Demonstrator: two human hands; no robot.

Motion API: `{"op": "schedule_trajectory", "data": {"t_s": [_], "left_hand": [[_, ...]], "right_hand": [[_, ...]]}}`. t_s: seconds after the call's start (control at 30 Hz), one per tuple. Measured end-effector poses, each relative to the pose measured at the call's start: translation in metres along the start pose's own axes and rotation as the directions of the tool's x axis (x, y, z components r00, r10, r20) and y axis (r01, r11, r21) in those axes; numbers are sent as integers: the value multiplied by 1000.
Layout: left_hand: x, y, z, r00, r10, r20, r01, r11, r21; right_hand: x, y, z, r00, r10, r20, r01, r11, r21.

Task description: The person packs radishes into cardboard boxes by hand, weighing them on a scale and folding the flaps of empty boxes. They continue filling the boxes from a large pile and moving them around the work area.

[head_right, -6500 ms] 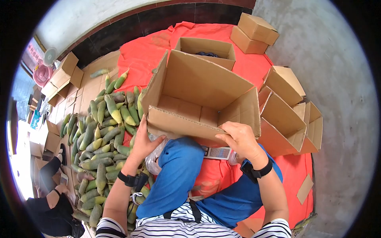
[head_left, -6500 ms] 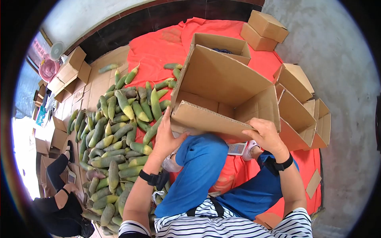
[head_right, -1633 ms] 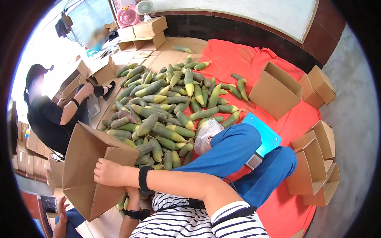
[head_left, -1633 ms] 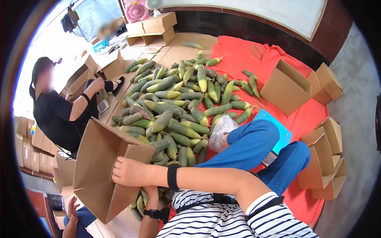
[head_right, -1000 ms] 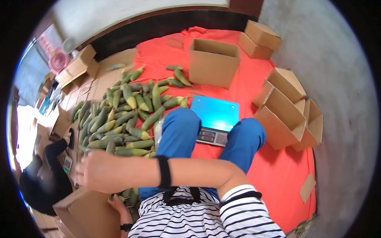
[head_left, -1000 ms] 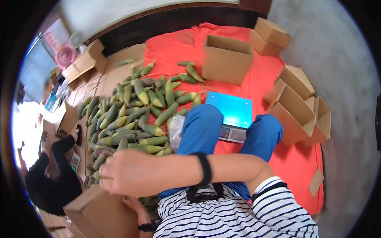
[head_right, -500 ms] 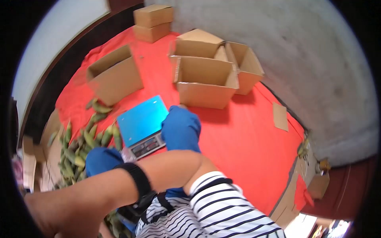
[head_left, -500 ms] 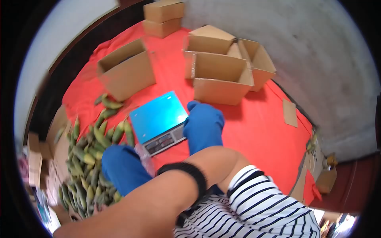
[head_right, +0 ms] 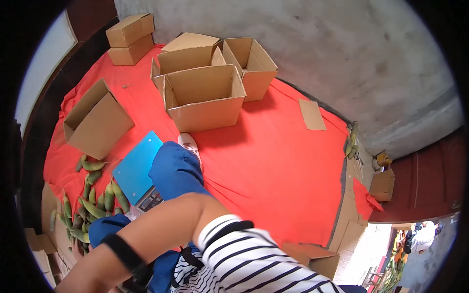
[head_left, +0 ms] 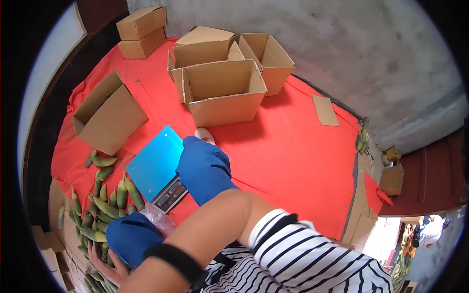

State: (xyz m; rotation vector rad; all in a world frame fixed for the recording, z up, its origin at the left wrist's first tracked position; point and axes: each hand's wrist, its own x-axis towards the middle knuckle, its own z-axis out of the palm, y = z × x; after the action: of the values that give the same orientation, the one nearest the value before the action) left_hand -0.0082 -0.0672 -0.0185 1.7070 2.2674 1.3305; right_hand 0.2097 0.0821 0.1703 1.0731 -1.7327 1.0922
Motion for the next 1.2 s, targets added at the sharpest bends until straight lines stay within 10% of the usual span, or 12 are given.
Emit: {"op": "schedule_trajectory", "data": {"t_s": [0.1, 0.2, 0.23, 0.27, 0.33, 0.4, 0.53, 0.7, 0.77, 1.2], "left_hand": [[13, 12, 10, 992, 70, 103, -111, 877, 467], [16, 44, 24, 939, -218, 265, 151, 956, 251], [15, 44, 26, 939, -239, 247, 171, 948, 268], [15, 43, 28, 946, -220, 238, 149, 948, 283], [16, 43, 29, 952, -217, 216, 144, 940, 310], [18, 44, 28, 949, -227, 218, 147, 932, 333], [21, 47, 32, 950, -250, 188, 180, 929, 324], [26, 49, 41, 959, -233, 164, 165, 923, 348], [27, 50, 46, 960, -236, 151, 171, 921, 351], [30, 45, 50, 977, -189, 103, 147, 935, 324]], "right_hand": [[-41, 11, -28, 991, 119, -64, -125, 987, -100], [-146, 17, -121, 904, 330, -274, -419, 812, -406], [-183, 6, -156, 778, 536, -327, -627, 631, -457], [-201, -17, -184, 423, 762, -491, -884, 228, -407], [-272, -34, -233, 198, 731, -653, -683, -375, -627], [-371, -56, -267, 200, 635, -746, -511, -583, -632], [-464, -93, -270, -169, 540, -825, -380, -807, -451], [-503, -95, -249, -28, 682, -731, -290, -705, -647], [-491, -89, -247, 170, 706, -687, -372, -599, -709], [-239, -9, -228, 338, 888, -313, -559, -78, -826]]}}
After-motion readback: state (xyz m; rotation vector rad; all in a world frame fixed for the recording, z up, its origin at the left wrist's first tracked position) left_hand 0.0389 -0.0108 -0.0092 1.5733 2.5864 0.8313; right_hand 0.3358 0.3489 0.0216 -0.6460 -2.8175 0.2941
